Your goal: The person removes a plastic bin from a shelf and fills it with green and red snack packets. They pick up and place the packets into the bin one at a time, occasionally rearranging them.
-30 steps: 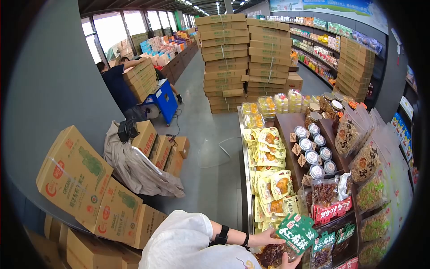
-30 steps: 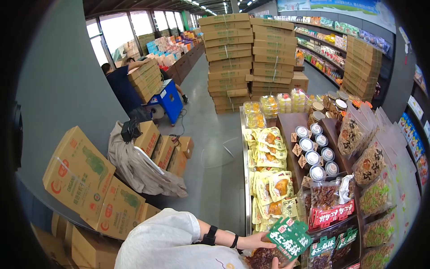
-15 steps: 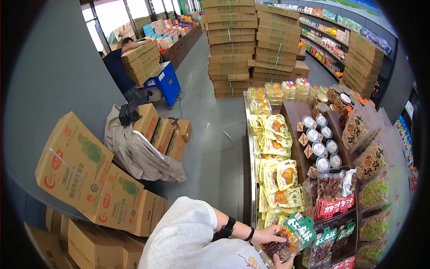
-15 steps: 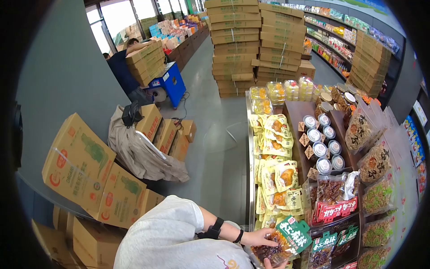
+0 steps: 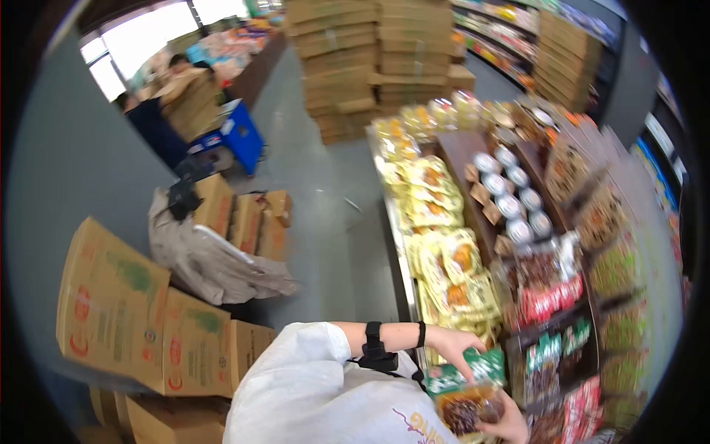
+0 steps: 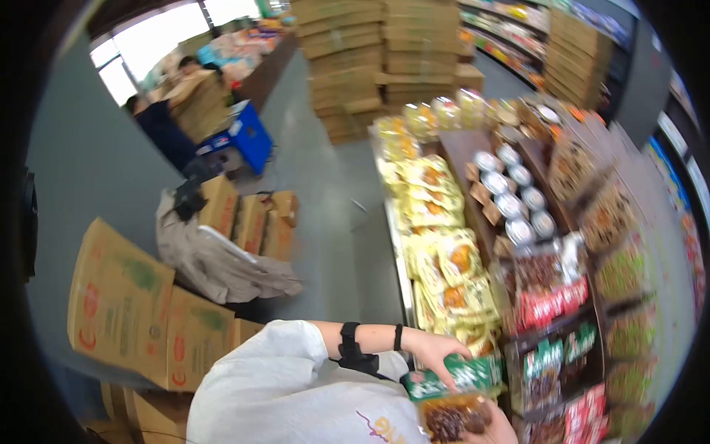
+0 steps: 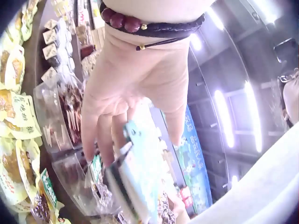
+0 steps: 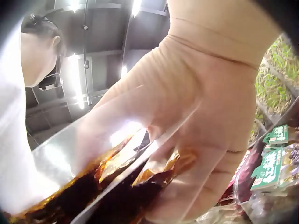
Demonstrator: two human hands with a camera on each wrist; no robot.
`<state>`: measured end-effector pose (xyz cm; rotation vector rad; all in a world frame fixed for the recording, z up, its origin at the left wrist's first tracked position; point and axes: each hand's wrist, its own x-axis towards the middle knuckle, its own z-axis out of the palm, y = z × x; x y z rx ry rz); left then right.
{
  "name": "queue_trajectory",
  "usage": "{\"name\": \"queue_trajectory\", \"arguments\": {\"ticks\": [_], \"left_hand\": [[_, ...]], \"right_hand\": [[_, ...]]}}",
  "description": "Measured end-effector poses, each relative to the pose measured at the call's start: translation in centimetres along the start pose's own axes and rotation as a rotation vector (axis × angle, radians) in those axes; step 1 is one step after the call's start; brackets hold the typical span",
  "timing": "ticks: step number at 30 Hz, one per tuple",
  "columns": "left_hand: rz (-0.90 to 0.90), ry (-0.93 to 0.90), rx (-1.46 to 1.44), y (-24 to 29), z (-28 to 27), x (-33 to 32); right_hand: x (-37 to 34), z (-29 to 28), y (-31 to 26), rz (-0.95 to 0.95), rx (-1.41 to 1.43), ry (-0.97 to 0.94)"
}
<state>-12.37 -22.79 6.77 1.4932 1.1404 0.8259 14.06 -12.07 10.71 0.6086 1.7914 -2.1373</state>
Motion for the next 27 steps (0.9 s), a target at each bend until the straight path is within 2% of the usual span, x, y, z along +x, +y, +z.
{"name": "queue_trajectory", "arguments": {"ticks": [1, 2, 3, 4, 5, 6, 7, 8, 9, 10, 11, 12, 13, 14, 15, 17, 18, 20, 21, 22, 23, 24, 27], "left_hand": [[-0.063, -0.018, -0.113, -0.5, 0.8, 0.6], [-0.134, -0.057, -0.224, -1.0, 1.5, 1.2], [-0.137, -0.008, -0.214, -1.6, 2.1, 1.5], [-0.139, 0.03, -0.202, -1.9, 2.3, 1.5], [-0.131, 0.07, -0.218, -1.4, 2.5, 1.2], [-0.215, 0.083, -0.187, -1.3, 2.6, 1.0], [-0.244, 0.087, -0.242, -1.3, 2.8, 0.8], [-0.285, 0.106, -0.287, -1.4, 2.9, 0.7], [-0.313, 0.124, -0.364, -1.3, 3.2, 0.6], [-0.347, 0.16, -0.437, -1.3, 3.5, 0.8], [-0.379, 0.184, -0.459, -2.0, 3.7, 0.8], [-0.408, 0.22, -0.475, -2.6, 4.2, 1.0], [-0.439, 0.297, -0.687, -2.0, 4.8, 1.5], [-0.437, 0.339, -0.68, -2.0, 5.4, 1.8], [-0.449, 0.341, -0.667, -2.3, 5.8, 2.3], [-0.467, 0.318, -0.641, -2.9, 6.1, 3.0], [-0.468, 0.279, -0.56, -2.9, 6.0, 3.6], [-0.461, 0.22, -0.474, -3.6, 6.4, 4.6], [-0.313, 0.207, -0.323, -4.4, 7.0, 4.7], [-0.164, 0.197, -0.177, -4.9, 7.5, 4.9], [-0.252, 0.098, -0.277, -3.3, 6.7, 5.6], [-0.25, 0.045, -0.324, -2.4, 6.1, 6.6], [-0.245, 0.019, -0.25, -3.0, 5.6, 7.4]], "right_hand": [[0.9, -0.8, 2.1, -0.107, -0.118, -0.057], [1.2, -2.3, 6.3, -0.105, -0.192, -0.054], [0.4, -1.0, 3.3, -0.055, 0.017, -0.008], [0.0, -1.5, 4.9, -0.209, -0.063, 0.114], [-1.3, -1.4, 5.0, -0.164, 0.134, 0.205], [-2.5, -0.8, 4.7, -0.198, 0.206, 0.303], [-3.3, -0.7, 7.0, -0.258, 0.221, 0.406], [-3.9, 0.2, 8.7, -0.264, 0.434, 0.487], [-3.5, 1.7, 10.4, -0.273, 0.508, 0.668], [-2.7, 3.0, 11.3, -0.294, 0.641, 0.757], [-1.4, 4.4, 12.5, -0.393, 0.577, 0.853], [-0.8, 5.4, 11.8, -0.397, 0.465, 0.921], [0.0, 6.2, 11.3, -0.438, 0.425, 1.02], [0.3, 6.6, 11.0, -0.475, 0.381, 1.113], [-0.1, 6.5, 11.1, -0.469, 0.393, 1.143], [-0.8, 6.7, 11.4, -0.515, 0.767, 1.066], [-0.9, 7.0, 12.2, -0.522, 0.778, 1.09], [-0.9, 7.1, 13.6, -0.487, 1.034, 0.987], [-0.8, 7.2, 13.4, -0.505, 1.01, 0.924], [-1.1, 7.2, 13.2, -0.51, 1.016, 0.94], [-1.3, 7.1, 13.0, -0.516, 1.023, 0.906], [-1.5, 6.9, 13.0, -0.524, 1.028, 0.869], [-1.6, 6.6, 13.6, -0.434, 0.635, 0.939]]}}
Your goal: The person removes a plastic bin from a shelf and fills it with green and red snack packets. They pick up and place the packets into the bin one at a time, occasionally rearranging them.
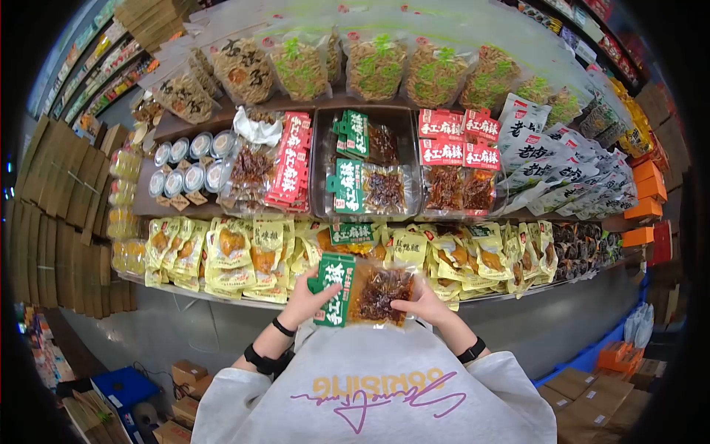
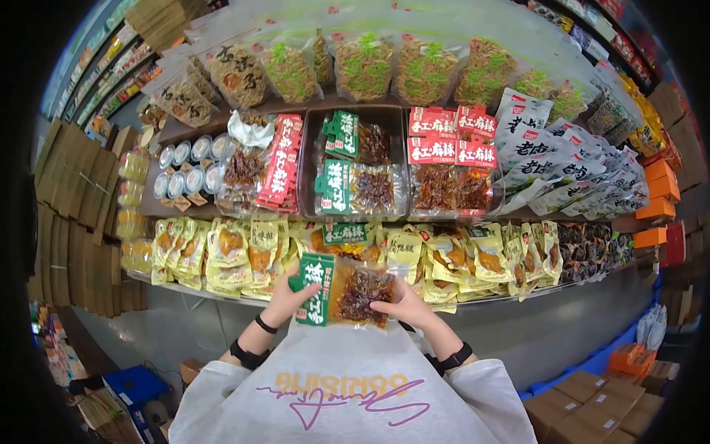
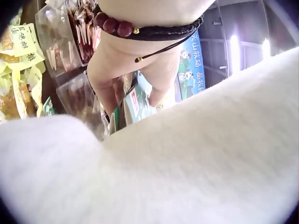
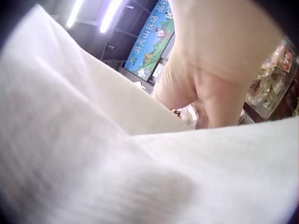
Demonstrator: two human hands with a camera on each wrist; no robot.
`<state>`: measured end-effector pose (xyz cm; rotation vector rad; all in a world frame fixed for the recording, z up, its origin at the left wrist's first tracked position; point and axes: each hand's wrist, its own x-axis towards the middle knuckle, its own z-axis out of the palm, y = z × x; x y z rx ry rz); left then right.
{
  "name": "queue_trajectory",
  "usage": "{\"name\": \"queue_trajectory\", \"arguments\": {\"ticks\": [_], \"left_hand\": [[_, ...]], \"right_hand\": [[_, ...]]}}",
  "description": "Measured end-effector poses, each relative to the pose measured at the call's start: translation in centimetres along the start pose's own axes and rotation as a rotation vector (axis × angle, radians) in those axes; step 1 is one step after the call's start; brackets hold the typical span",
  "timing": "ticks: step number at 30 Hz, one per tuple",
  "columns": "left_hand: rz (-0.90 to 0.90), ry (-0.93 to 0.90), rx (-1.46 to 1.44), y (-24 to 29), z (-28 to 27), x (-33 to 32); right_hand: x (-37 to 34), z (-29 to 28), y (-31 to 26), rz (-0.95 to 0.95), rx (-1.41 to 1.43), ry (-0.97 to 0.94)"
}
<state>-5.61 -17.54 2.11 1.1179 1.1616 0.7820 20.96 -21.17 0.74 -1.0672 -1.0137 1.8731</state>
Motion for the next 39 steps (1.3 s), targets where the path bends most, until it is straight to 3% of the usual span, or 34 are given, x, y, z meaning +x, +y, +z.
{"name": "queue_trajectory", "arguments": {"ticks": [3, 5, 7, 8, 9, 11, 12, 13, 14, 17, 18, 19, 21, 24, 28, 29, 31, 32, 33, 34, 35, 37, 39], "left_hand": [[-0.172, -0.001, -0.027, -1.5, -0.4, -0.1], [-0.181, -0.02, 0.018, -1.5, -0.9, 0.6], [-0.054, -0.004, 0.049, -2.6, -1.9, 3.0], [-0.091, 0.06, -0.059, -0.3, -1.4, 4.4], [-0.146, 0.084, -0.049, 3.4, -1.1, 5.9], [0.093, 0.095, -0.115, 4.9, -1.6, 11.4], [0.097, 0.114, -0.107, 6.2, -2.0, 14.2], [0.092, 0.148, -0.107, 9.1, -1.4, 16.4], [0.218, 0.116, -0.096, 9.1, -1.8, 19.8], [0.246, 0.125, 0.086, 9.7, -2.2, 28.5], [0.309, 0.18, 0.265, 9.5, -1.9, 30.8], [0.369, 0.236, 0.444, 9.1, -1.6, 32.6], [0.307, 0.27, 0.681, 9.7, -0.4, 33.9], [0.179, 0.271, 0.649, 7.1, -0.8, 36.3], [0.351, 0.468, 0.678, 4.2, -1.4, 36.1], [0.187, 0.473, 0.67, 7.8, 0.3, 33.0], [0.38, 0.519, 0.948, 7.3, 1.0, 32.0], [0.374, 0.517, 0.95, 6.2, 0.7, 32.4], [0.505, 0.509, 1.134, 4.7, 0.3, 33.1], [0.637, 0.495, 1.316, 3.2, -0.2, 33.7], [0.632, 0.495, 1.316, 2.8, -0.2, 34.0], [0.631, 0.399, 1.326, 2.3, -0.3, 34.3], [0.571, 0.351, 1.329, 2.3, -0.2, 34.1]], "right_hand": [[0.8, -0.4, 0.3, -0.006, -0.111, 0.003], [1.5, -0.9, 0.0, 0.1, -0.198, 0.012], [3.7, -1.7, -1.9, 0.033, -0.2, 0.044], [4.8, -1.7, -4.8, 0.072, -0.285, 0.113], [6.4, -1.8, -7.8, -0.036, -0.367, 0.137], [11.7, -6.1, -7.3, -0.129, -0.429, 0.308], [13.2, -5.7, -10.2, -0.204, -0.311, 0.34], [16.1, -7.8, -10.3, -0.255, -0.49, 0.459], [17.6, -8.1, -12.0, -0.271, -0.643, 0.541], [19.6, -7.5, -13.8, -0.39, -1.114, 0.731], [19.0, -6.7, -14.5, -0.372, -1.085, 0.748], [19.0, -7.3, -13.5, -0.478, -1.117, 0.785], [16.1, -5.8, -14.4, -0.371, -0.765, 0.693], [13.2, -7.2, -11.4, -0.366, -0.741, 0.732], [11.1, -7.3, -11.0, -0.306, -0.71, 0.707], [11.4, -7.2, -10.8, -0.299, -0.703, 0.71], [12.1, -7.0, -10.6, -0.362, -0.779, 0.69], [12.9, -6.8, -10.3, -0.427, -0.841, 0.677], [13.8, -6.2, -10.5, -0.423, -0.84, 0.673], [14.9, -5.7, -10.8, -0.537, -0.992, 0.618], [16.2, -5.1, -11.2, -0.651, -1.143, 0.558], [19.5, -4.6, -10.8, -0.63, -1.178, 0.392], [24.0, -4.5, -7.8, -0.552, -1.282, 0.443]]}}
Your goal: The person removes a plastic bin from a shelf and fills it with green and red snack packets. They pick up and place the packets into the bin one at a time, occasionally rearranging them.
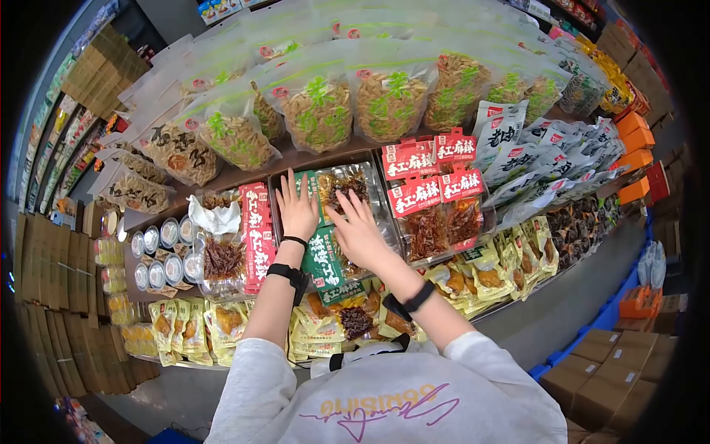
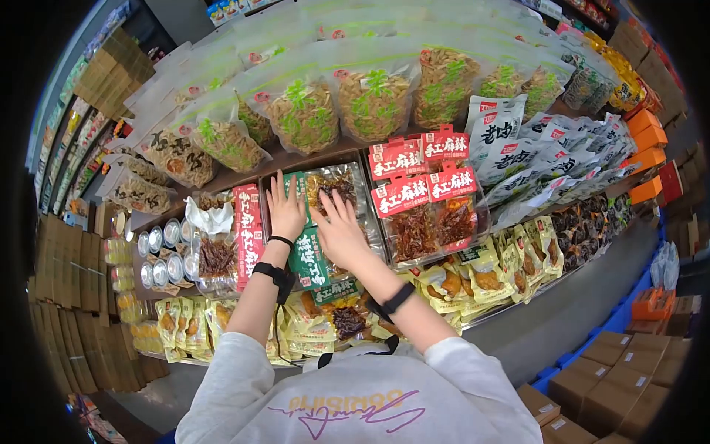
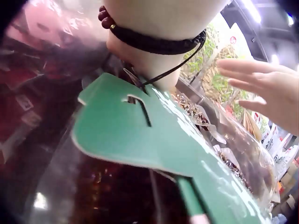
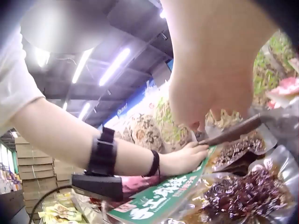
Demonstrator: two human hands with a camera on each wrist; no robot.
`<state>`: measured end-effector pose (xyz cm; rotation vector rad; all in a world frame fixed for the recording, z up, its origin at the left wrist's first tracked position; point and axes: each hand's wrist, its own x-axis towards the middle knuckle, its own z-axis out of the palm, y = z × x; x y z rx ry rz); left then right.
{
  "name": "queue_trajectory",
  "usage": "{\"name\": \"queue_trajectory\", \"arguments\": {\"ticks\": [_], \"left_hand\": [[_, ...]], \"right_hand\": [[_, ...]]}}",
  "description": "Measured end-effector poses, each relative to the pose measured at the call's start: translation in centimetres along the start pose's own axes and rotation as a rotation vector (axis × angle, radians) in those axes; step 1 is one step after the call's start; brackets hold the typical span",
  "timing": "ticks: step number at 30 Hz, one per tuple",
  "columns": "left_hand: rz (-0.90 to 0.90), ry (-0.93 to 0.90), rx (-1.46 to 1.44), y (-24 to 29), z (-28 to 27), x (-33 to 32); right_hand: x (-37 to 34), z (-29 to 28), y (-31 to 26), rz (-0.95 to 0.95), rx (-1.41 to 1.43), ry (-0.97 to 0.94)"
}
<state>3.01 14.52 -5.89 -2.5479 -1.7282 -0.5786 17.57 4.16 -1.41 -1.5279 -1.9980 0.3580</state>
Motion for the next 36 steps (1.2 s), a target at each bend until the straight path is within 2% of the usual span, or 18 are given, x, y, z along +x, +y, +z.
{"name": "queue_trajectory", "arguments": {"ticks": [2, 4, 7, 12, 14, 16, 18, 20, 21, 22, 24, 26, 28, 30, 31, 33, 34, 36], "left_hand": [[0.0, 0.006, 0.009, -0.1, 0.4, -0.1], [-0.02, -0.037, 0.013, -0.4, 0.8, -0.2], [-0.046, -0.084, -0.04, -0.6, 1.3, 0.0], [-0.044, -0.122, -0.042, -1.2, 1.4, 0.3], [-0.059, -0.253, -0.083, -1.4, 1.0, 0.6], [-0.073, -0.299, -0.11, -1.6, 0.3, 0.9], [-0.064, -0.142, -0.294, -3.2, 1.2, 0.5], [-0.105, -0.152, -0.448, -2.4, -2.1, -0.7], [-0.116, -0.16, -0.506, -1.5, -4.3, -1.8], [-0.131, -0.174, -0.566, -0.3, -6.6, -3.5], [-0.037, 0.028, -0.678, 2.1, -10.1, -7.2], [-0.274, 0.102, -1.083, 4.0, -10.7, -13.2], [-0.288, -0.084, -1.132, 3.8, -10.2, -19.4], [-0.433, -0.48, -1.016, 4.8, -9.9, -22.5], [-0.431, -0.481, -1.018, 4.1, -8.8, -24.1], [-0.426, -0.922, -0.526, 1.1, -5.3, -27.5], [-0.42, -0.92, -0.534, 0.3, -3.9, -28.4], [-0.761, -0.884, -0.858, -0.5, -2.4, -29.0]], "right_hand": [[1.2, 3.4, 1.3, 0.056, -0.112, -0.02], [1.8, 5.6, 2.0, 0.197, -0.211, -0.16], [2.0, 6.8, 2.2, 0.205, -0.254, -0.158], [2.5, 5.5, 1.5, 0.226, -0.254, -0.201], [2.8, 3.9, 1.6, 0.26, -0.238, -0.271], [2.1, 2.6, 2.4, 0.17, -0.095, -0.111], [0.1, -1.7, 1.9, 0.056, 0.127, 0.051], [-3.5, -7.8, -0.3, 0.128, 0.468, 0.102], [-5.8, -9.4, -0.8, 0.163, 0.51, 0.181], [-8.2, -11.3, -1.4, 0.215, 0.487, 0.218], [-13.4, -12.0, -0.4, 0.301, 0.432, 0.287], [-18.3, -10.9, 1.8, 0.447, 0.314, 0.189], [-22.6, -9.2, 3.9, 0.561, 0.285, 0.114], [-26.6, -6.4, 6.7, 0.69, 0.087, -0.037], [-27.3, -5.3, 7.9, 0.691, 0.085, -0.035], [-28.5, -4.1, 9.7, 0.696, -0.135, -0.045], [-28.3, -4.0, 10.2, 0.695, -0.144, -0.041], [-27.4, -3.5, 10.9, 0.876, -0.36, -0.108]]}}
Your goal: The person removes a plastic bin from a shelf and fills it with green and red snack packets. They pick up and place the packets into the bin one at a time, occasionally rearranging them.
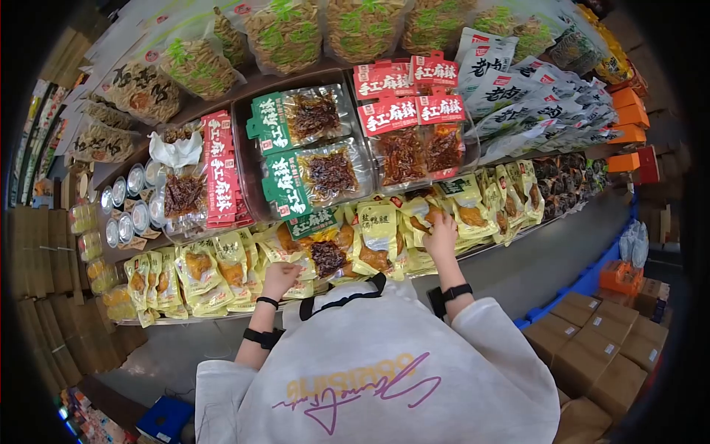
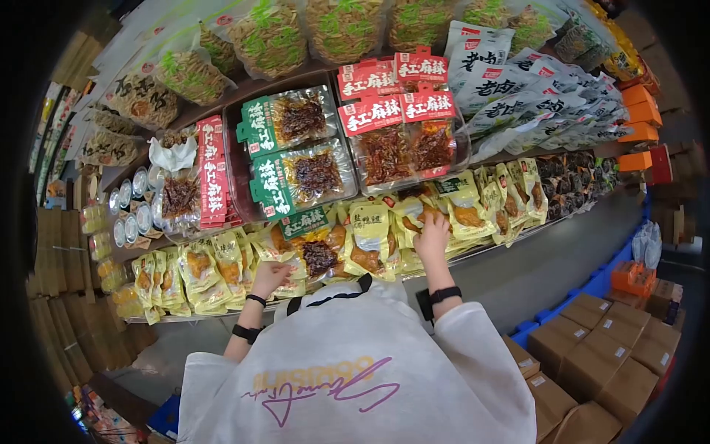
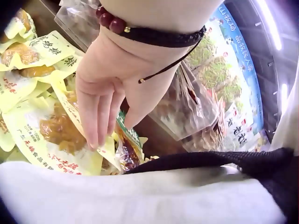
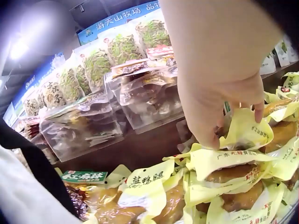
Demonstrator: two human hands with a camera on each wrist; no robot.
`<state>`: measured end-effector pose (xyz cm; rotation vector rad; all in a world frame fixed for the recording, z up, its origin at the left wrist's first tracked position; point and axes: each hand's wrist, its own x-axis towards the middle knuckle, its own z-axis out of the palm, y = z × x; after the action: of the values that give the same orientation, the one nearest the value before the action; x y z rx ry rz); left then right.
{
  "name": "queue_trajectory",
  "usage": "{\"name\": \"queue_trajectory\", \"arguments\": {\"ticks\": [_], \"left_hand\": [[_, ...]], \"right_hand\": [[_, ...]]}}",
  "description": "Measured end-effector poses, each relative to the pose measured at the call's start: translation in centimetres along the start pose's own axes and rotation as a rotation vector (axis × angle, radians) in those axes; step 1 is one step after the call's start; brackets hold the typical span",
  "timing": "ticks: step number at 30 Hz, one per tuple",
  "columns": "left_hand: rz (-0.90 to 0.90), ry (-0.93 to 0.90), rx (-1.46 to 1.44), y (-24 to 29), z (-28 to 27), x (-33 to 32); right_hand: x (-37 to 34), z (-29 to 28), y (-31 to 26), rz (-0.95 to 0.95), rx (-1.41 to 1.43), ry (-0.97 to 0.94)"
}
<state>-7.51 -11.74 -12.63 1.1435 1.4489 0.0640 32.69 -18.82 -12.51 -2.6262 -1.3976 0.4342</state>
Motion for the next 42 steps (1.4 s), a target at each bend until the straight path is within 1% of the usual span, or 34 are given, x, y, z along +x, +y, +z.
{"name": "queue_trajectory", "arguments": {"ticks": [1, 2, 4, 5, 6, 8, 9, 10, 11, 12, 13, 14, 15, 16, 17, 18, 19, 20, 22, 23, 25, 26, 28, 29, 30, 31, 32, 33, 34, 37, 38, 40, 41, 42], "left_hand": [[-0.046, -0.031, -0.073, 0.1, 0.1, 0.3], [-0.039, -0.034, -0.072, 0.4, 0.5, 0.6], [-0.122, -0.028, -0.056, 1.1, 1.9, 1.3], [-0.101, -0.055, -0.028, 1.8, 2.2, 1.3], [-0.099, -0.057, -0.026, 1.7, 2.7, 1.9], [0.047, 0.05, 0.257, 0.7, 3.8, 3.3], [0.116, 0.071, 0.282, 0.7, 4.1, 3.4], [0.117, 0.082, 0.282, 0.7, 4.3, 3.5], [0.079, 0.044, 0.174, 0.9, 4.5, 3.4], [0.04, 0.011, 0.065, 0.8, 4.6, 3.5], [0.03, 0.045, 0.129, 0.4, 4.9, 3.9], [0.11, 0.054, 0.263, -1.2, 5.2, 5.2], [0.105, -0.009, 0.242, 0.0, 5.0, 4.6], [0.102, -0.075, 0.218, 1.3, 4.7, 4.0], [0.097, -0.064, 0.216, 1.8, 4.4, 3.3], [0.054, -0.17, -0.038, 2.4, 4.2, 2.8], [0.015, -0.277, -0.293, 3.0, 3.9, 2.3], [0.018, -0.272, -0.297, 3.7, 3.4, 1.3], [-0.087, -0.356, -0.507, 5.2, 1.9, -1.3], [-0.083, -0.353, -0.512, 5.7, 1.4, -2.7], [-0.019, -0.392, -0.682, 6.4, 0.3, -5.6], [-0.018, -0.39, -0.685, 6.6, 0.0, -6.7], [0.053, -0.418, -0.785, 7.4, -0.6, -8.8], [0.069, -0.442, -0.817, 8.8, -0.9, -10.3], [0.075, -0.44, -0.819, 9.5, -0.6, -11.2], [0.123, -0.434, -0.837, 10.0, -0.2, -11.9], [0.173, -0.428, -0.853, 10.2, 0.2, -12.3], [0.328, -0.396, -0.783, 9.9, 0.6, -12.2], [0.338, -0.394, -0.784, 9.8, 0.9, -12.3], [0.556, -0.202, -0.378, 10.5, 1.2, -13.1], [0.563, -0.191, -0.379, 10.4, 1.0, -13.3], [0.545, -0.234, -0.545, 10.1, 0.8, -13.6], [0.601, -0.223, -0.563, 10.1, 0.8, -14.1], [0.603, -0.218, -0.565, 9.9, 0.5, -14.5]], "right_hand": [[0.7, 1.1, 0.7, 0.01, -0.063, 0.005], [1.2, 0.6, 0.5, 0.014, -0.064, 0.013], [2.5, -0.4, -0.3, 0.026, -0.053, 0.083], [3.3, -0.8, -0.7, 0.004, -0.057, 0.141], [4.1, -0.8, -0.7, 0.007, -0.057, 0.143], [5.3, -0.6, -0.6, -0.072, -0.145, 0.235], [6.1, -0.1, -0.2, -0.074, -0.143, 0.238], [6.9, 0.4, 0.1, -0.1, -0.153, 0.211], [7.8, 1.3, 0.4, -0.129, -0.161, 0.182], [8.1, 1.9, 0.4, -0.167, -0.177, 0.221], [8.5, 2.5, 0.4, -0.165, -0.283, 0.111], [8.8, 2.8, 0.2, -0.163, -0.392, 0.001], [9.2, 3.5, 0.7, -0.236, -0.397, 0.078], [9.7, 4.1, 1.2, -0.276, -0.433, 0.092], [10.0, 3.8, 1.5, -0.295, -0.346, 0.114], [10.1, 2.8, 1.2, -0.311, -0.26, 0.137], [10.0, 1.8, 0.9, -0.319, -0.258, 0.14], [9.4, 0.0, 0.4, -0.305, -0.209, 0.099], [7.7, -4.6, -0.9, -0.297, -0.164, 0.063], [6.5, -7.0, -1.7, -0.337, -0.084, 0.044], [3.6, -12.6, -3.9, -0.401, 0.086, -0.004], [2.0, -15.5, -5.3, -0.427, 0.175, -0.031], [-0.5, -19.7, -7.7, -0.597, 0.361, -0.033], [-1.5, -20.8, -9.0, -0.602, 0.36, -0.029], [-2.4, -21.6, -10.2, -0.756, 0.547, 0.042], [-3.3, -21.8, -11.4, -0.908, 0.735, 0.113], [-3.9, -21.2, -12.5, -0.915, 0.733, 0.117], [-4.4, -20.1, -13.5, -1.004, 0.902, 0.072], [-4.8, -19.2, -14.5, -1.091, 1.072, 0.023], [-5.4, -17.4, -16.4, -1.115, 0.768, -0.081], [-5.7, -17.0, -16.5, -1.129, 0.768, -0.08], [-6.1, -16.1, -16.1, -0.726, 1.105, -0.297], [-5.7, -15.8, -15.3, -0.714, 1.225, -0.497], [-6.1, -15.6, -14.8, -0.719, 1.224, -0.501]]}}
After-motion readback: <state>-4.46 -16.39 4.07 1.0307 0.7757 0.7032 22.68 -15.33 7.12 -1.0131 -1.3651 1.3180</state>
